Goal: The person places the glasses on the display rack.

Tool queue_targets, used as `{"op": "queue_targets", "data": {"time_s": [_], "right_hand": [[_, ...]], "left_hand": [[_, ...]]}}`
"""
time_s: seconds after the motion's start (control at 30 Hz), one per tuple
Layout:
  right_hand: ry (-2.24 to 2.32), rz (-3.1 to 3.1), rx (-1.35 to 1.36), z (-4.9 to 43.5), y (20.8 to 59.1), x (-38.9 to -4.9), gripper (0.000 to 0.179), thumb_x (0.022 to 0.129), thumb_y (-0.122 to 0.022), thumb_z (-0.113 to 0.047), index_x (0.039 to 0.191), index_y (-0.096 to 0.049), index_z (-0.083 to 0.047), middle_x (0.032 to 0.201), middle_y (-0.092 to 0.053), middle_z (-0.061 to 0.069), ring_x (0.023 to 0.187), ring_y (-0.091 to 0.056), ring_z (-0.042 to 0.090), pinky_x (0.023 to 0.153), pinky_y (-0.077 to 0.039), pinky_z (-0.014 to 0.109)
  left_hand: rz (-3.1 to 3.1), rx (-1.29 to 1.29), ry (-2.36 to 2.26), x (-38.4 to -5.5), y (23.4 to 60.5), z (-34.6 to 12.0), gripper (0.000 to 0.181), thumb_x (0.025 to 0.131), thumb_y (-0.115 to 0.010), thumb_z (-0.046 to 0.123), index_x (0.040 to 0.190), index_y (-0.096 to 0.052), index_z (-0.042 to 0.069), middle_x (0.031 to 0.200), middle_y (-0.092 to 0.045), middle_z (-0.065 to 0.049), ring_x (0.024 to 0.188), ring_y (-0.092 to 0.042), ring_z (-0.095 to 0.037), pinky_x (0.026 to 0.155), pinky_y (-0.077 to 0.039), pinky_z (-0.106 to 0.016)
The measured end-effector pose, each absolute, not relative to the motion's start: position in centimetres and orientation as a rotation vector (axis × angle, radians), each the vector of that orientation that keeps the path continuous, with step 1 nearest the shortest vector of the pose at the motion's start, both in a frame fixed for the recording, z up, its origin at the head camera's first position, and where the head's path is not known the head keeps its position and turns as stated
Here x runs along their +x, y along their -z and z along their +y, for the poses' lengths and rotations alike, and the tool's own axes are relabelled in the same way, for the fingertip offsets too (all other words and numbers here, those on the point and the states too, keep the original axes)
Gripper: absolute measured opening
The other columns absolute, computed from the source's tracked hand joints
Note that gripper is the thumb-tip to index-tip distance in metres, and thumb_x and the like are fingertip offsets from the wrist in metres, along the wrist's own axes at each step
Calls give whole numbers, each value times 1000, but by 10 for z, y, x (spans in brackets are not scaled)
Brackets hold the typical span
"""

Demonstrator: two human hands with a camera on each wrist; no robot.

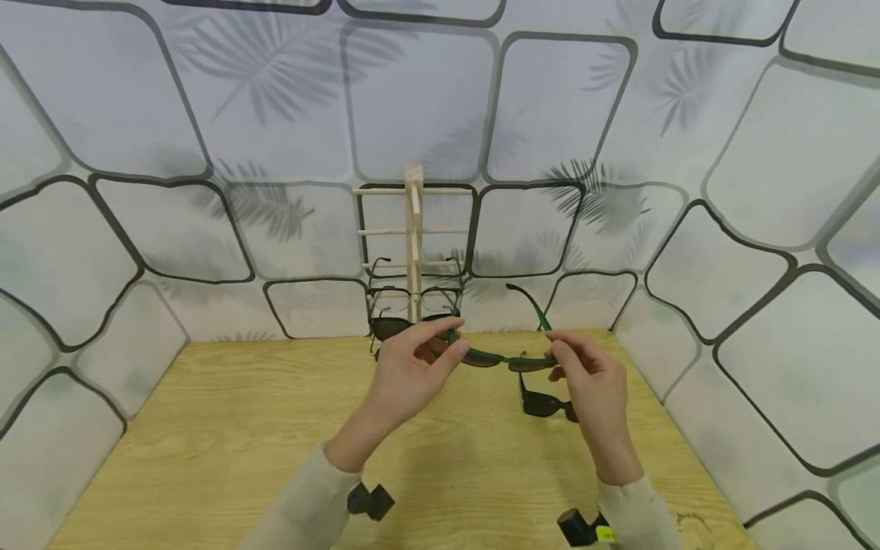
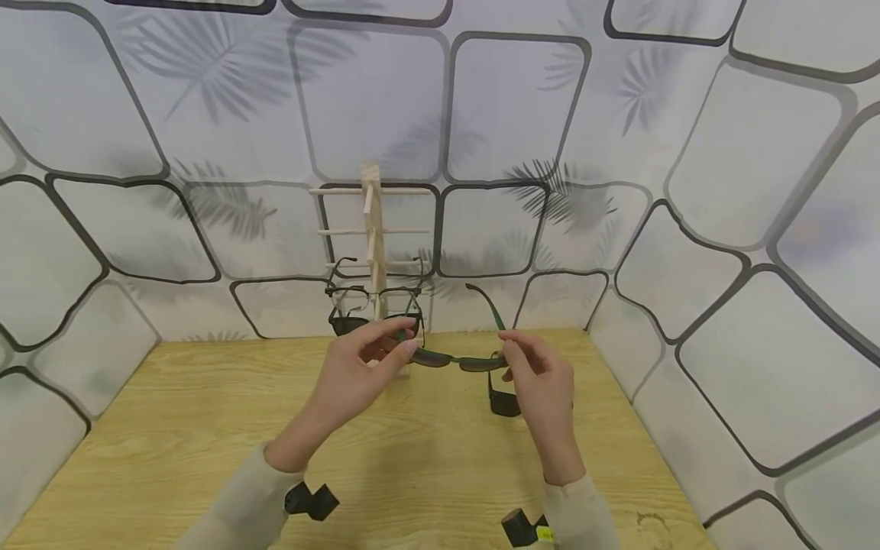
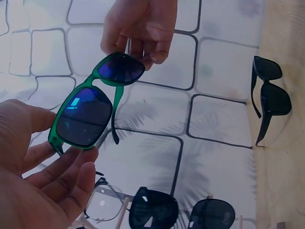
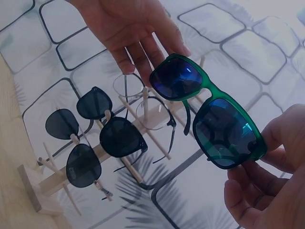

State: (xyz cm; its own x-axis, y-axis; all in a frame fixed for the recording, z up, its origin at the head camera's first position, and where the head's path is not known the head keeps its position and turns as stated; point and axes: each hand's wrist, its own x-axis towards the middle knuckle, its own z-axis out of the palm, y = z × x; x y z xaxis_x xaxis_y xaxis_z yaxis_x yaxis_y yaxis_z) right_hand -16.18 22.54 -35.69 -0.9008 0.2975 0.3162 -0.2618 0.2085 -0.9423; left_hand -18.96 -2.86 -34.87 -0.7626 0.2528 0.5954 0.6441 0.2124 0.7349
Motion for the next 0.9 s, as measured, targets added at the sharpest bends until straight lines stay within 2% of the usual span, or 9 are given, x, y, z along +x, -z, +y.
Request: {"op": "queue_targets", "data": {"time_s": [0.4,0.7,0.9], "right_hand": [[-1684,-2066,150,208,330,-174,21,106,-67,-23,117,-78,-9,92,-75,0,72,-67,15,70,-58,26],[-1666,-2045,269,194,317,-186,20,106,-66,-20,118,-77,-8,89,-74,-5,67,-65,16,68,-58,27],[-1639,-2072,328,186,309,-190,24,107,-65,-19,123,-76,-6,91,-73,-7,69,-65,15,64,-54,27]], "left_hand": [[-2069,-748,1558,-187,329,-46,35,100,-75,16,134,-74,15,108,-78,-6,78,-73,-14,65,-59,-29],[-1987,-727,1547,-185,317,-59,33,99,-75,10,132,-74,10,115,-77,-9,81,-75,-13,67,-61,-27],[-1950,-705,1539,-187,313,-67,34,97,-76,5,131,-75,8,112,-78,-10,81,-74,-8,64,-57,-24]]}}
